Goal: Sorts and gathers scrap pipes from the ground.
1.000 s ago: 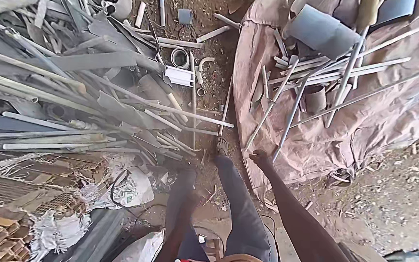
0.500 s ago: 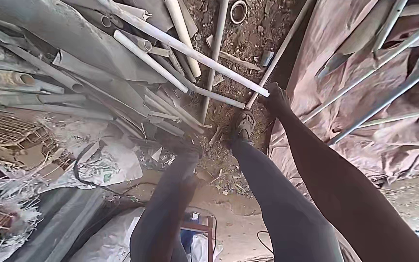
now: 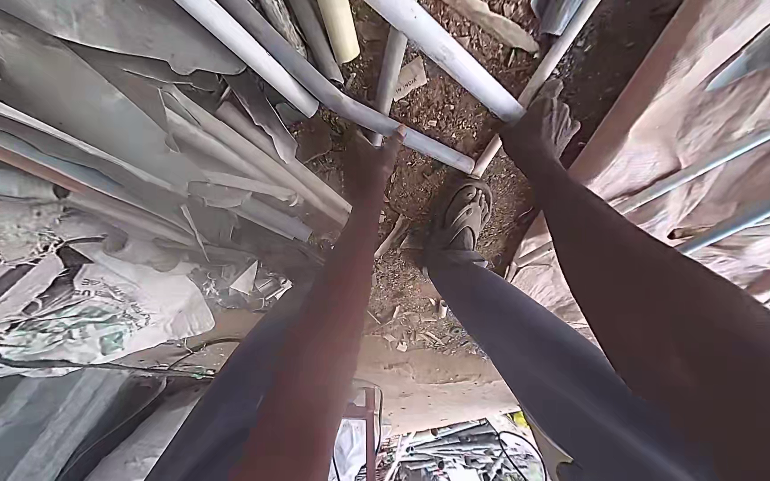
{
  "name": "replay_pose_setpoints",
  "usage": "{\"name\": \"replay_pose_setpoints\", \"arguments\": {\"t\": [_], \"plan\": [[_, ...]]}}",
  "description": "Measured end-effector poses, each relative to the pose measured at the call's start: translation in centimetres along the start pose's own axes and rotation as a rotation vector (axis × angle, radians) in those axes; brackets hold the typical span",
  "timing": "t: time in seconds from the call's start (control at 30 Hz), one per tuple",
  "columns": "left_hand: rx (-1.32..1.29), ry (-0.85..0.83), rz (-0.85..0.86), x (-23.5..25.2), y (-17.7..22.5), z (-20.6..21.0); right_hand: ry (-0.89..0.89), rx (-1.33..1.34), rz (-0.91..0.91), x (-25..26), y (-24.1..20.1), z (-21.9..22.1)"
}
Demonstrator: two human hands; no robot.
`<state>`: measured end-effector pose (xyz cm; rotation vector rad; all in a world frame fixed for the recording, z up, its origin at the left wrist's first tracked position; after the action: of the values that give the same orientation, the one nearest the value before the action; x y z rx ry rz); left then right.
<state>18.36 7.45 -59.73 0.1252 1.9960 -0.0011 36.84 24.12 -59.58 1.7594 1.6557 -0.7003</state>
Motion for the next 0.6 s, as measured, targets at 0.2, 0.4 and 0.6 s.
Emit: {"name": "replay_pose_setpoints", "arguments": {"t": [0.2,0.4,0.6], "plan": [[-0.082,0.030,-0.136,0.4,1.3,-0.2,-0.001,-0.042,-0.115,-0.5,-3.8,-1.4],[-0.461,0.014,-0.076,-8.0,-0.7,-5.2,-0.354,-0.032,-0.291,-8.9,-5.3,-8.5],[-0.508,0.071,-0.176,-24.4,-2.6,-17.8,-0.613,0.037,-0.377,-24.4,-4.8,-17.1]]}}
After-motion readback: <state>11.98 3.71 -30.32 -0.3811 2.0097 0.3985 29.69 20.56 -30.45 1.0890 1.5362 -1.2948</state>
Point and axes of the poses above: each hand's wrist, its own x-axis towards the middle knuckle, its own z-axis out of the palm, y = z × x, the point moved 3 cm from there along x, towards the middle knuckle, and after that the axes turned 7 degrees about x, right-handed, at the moved point
